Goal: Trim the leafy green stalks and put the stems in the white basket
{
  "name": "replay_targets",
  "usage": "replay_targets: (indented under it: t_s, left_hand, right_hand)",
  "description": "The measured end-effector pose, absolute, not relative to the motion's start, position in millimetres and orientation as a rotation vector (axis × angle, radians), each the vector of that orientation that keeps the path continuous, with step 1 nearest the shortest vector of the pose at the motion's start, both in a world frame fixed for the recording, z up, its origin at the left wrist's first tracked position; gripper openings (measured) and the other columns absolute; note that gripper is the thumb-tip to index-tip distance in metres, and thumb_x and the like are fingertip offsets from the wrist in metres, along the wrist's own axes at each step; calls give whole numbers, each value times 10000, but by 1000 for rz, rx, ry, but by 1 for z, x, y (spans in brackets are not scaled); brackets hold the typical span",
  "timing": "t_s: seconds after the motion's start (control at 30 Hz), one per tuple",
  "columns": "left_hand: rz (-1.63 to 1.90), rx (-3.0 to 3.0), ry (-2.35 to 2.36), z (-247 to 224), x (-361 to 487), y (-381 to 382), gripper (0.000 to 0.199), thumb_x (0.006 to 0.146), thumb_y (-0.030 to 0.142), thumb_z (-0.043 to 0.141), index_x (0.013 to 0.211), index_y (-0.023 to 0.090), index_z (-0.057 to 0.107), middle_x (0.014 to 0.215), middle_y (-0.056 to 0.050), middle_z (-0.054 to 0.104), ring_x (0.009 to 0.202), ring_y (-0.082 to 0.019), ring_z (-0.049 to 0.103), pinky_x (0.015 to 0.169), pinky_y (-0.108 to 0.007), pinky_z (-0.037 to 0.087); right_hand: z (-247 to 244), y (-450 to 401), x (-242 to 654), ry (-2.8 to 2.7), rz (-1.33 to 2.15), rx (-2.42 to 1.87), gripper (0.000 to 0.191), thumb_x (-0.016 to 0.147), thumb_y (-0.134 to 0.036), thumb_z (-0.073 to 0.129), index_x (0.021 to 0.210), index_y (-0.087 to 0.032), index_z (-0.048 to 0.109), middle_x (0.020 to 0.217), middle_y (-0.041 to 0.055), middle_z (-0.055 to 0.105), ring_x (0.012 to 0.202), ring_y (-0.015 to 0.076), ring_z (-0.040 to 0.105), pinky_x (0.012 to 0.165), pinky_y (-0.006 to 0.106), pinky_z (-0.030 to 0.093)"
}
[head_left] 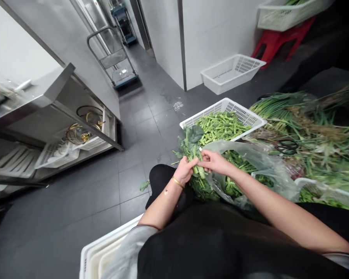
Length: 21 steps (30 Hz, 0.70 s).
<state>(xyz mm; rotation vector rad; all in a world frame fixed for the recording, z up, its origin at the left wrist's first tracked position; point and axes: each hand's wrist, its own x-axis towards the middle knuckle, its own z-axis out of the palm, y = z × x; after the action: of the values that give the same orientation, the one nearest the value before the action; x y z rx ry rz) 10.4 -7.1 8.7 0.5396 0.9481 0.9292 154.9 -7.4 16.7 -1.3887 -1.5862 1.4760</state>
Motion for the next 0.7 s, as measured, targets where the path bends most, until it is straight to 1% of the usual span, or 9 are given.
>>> replay_targets:
  t_s: [0.07,0.17,0.27,0.37,0.43,0.5,0.57,0.63,0.7]
  left_hand:
    - [826,677,891,8,5,-7,397,519,336,856,744,99,629,664,-57,663,575,-147,623,578,-257,486]
    - [743,822,961,6,-9,-7,352,509,284,852,706,97,627,617,-72,659,510,-165,605,503,-271,458]
    - [899,821,1123,6,-30,-4,299,513,199,829,679,132,590,493,5,585,403,-108,516,431,-231,387]
    - [1134,639,1058,10,-45,-4,276,599,278,776,632,174,522,445,61,502,398,-49,437,438,-190,355]
    - [1171,541,974,12,-42,-13,300,622,358,761,635,168,529,514,25,563,461,-65,495,467,-198,386]
    - [1058,550,922,12,-28,-25,351,602,413,775,675,128,583,621,-53,639,537,-121,579,494,-235,427]
    - [943,587,880,12,-11,-35,406,576,414,795,732,80,624,677,-103,665,571,-164,619,491,-249,430]
    - [920,592,874,12,2,-38,415,570,392,799,768,64,637,669,-100,664,553,-162,621,448,-223,380]
    - [994,534,933,14,7,-33,370,571,363,793,731,76,625,606,-71,639,497,-138,590,411,-207,324]
  right_hand:
    - [17,-11,160,-1514,1527,-1349,395,670,-524,648,757,-223,408,482,-83,497,405,112,482,421,229,387]
    - [25,-19,171,-1533,1338,-1466,325,676,-467,650,712,-218,444,504,-64,501,414,106,467,416,229,367]
    - [37,-23,186,-1527,1038,-1615,289,657,-414,669,661,-213,461,508,-53,499,423,96,448,419,225,344]
    - [44,-21,193,-1326,1167,-1543,368,646,-493,676,678,-219,433,471,-59,496,385,100,452,409,235,376]
    - [43,-19,188,-1221,1341,-1416,427,620,-546,693,720,-218,439,482,-50,526,395,115,491,424,254,426]
    - [39,-18,176,-1227,1424,-1323,461,596,-555,717,766,-210,463,515,-40,553,431,127,527,456,270,465]
    - [35,-17,162,-1296,1426,-1290,444,633,-557,694,794,-210,469,524,-42,547,436,130,528,458,276,471]
    - [32,-19,149,-1421,1248,-1318,367,731,-546,612,787,-214,467,546,-29,543,462,137,531,469,281,470]
    - [30,-26,137,-1610,906,-1345,277,834,-480,501,765,-211,493,637,26,578,591,172,575,564,318,497]
